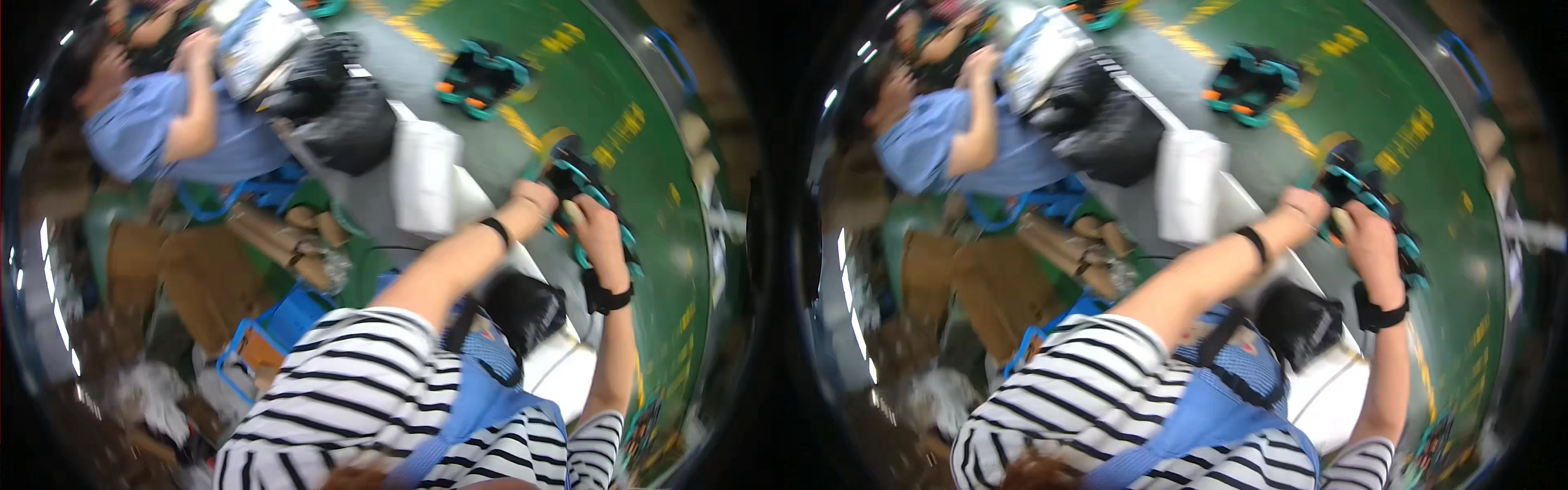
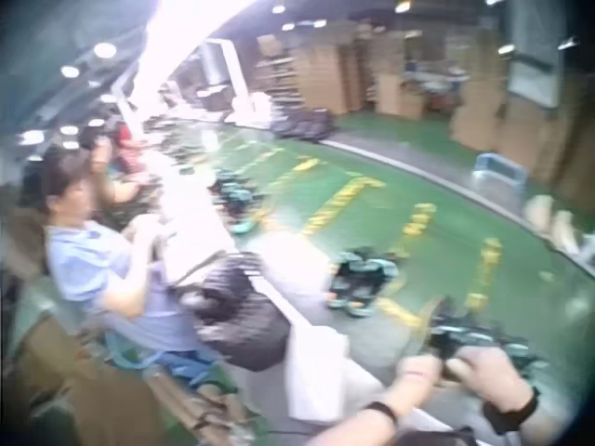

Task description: Inspecting and preparing shoe components, including lasts and insoles, on a production line.

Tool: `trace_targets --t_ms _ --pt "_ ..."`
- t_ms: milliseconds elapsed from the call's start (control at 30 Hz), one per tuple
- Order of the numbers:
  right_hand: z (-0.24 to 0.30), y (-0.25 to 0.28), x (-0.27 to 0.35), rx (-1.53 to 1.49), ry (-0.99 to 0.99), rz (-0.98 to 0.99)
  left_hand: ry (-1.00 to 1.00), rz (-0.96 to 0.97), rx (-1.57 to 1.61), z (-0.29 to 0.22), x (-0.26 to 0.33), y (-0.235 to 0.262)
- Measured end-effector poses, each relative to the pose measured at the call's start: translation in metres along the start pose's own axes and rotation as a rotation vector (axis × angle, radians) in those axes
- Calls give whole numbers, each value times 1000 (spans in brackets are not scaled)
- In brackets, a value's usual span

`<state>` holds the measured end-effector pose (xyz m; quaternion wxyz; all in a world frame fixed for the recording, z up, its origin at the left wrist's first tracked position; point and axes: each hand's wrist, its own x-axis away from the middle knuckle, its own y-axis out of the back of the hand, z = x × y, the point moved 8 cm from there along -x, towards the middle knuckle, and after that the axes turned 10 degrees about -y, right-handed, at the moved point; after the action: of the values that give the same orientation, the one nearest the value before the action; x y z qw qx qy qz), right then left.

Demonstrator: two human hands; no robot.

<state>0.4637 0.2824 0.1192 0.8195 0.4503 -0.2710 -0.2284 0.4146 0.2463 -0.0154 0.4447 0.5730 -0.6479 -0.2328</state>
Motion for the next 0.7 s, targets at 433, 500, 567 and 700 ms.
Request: trace_targets --t_ms 433,500,567,700 --pt "-63 -4 272 59 -563 -321 -301 -430 -139 -47 79 41" --pt "-62 -19 281 111 -542 -378 -296 -372 -4 -56 94 33" --pt "-62 -37 283 156 -539 -391 -324 -357 14 -61 104 24" --pt "-78 -70 291 212 -568 -301 -384 -334 98 -85 122 1"
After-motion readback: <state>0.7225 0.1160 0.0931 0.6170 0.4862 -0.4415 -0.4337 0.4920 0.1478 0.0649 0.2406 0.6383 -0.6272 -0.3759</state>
